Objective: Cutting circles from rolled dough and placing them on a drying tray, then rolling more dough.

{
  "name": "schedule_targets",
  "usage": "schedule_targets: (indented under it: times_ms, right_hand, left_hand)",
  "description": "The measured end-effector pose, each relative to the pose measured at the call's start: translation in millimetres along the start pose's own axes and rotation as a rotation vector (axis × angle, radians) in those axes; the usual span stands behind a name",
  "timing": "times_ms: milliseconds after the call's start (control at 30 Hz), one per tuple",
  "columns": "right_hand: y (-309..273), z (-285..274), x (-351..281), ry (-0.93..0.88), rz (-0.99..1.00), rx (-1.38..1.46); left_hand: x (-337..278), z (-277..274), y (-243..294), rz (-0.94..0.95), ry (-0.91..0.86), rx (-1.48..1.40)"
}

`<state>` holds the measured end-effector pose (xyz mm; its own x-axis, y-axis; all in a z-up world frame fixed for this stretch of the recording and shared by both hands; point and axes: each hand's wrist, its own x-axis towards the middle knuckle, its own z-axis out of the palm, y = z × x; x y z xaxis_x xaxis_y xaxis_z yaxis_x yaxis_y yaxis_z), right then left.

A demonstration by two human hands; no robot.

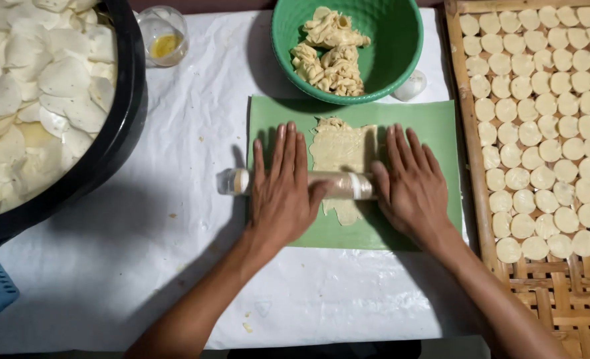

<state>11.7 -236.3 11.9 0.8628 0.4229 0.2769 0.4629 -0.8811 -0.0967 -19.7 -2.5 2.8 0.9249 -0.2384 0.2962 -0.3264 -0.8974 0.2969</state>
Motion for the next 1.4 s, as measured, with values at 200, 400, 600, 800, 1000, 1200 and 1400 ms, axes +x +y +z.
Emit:
schedule_targets:
  times_ms: [200, 400, 600, 800, 1000, 1200, 1400]
  right_hand:
    - [-7, -7, -13, -0.072, 0.074, 0.003]
    - [9, -57, -41, -0.276, 0.431, 0.707]
    - [59, -34, -29, -0.174, 0.461, -0.012]
    - [41, -50, -70, -0.506, 0.602, 0.225]
    - [-4, -95, -23, -0.872, 0.704, -0.255]
    - [17, 10, 56, 0.088, 0.09, 0.072]
    - [16, 24, 70, 0.004, -0.085, 0.051]
  left_hand:
    - [-10, -10, 8, 0.021, 0.013, 0.04]
    - [-75, -21, 20, 0.048, -0.036, -0.006]
    - [-62, -52, 0, 0.016, -0.001, -0.141]
    - [-51, -84, -32, -0.001, 0.0, 0.112]
    - [-19, -91, -24, 0.067, 0.017, 0.112]
    - [-3, -42, -29, 0.1, -0.03, 0.137]
    - [20, -30, -37, -0.074, 0.09, 0.113]
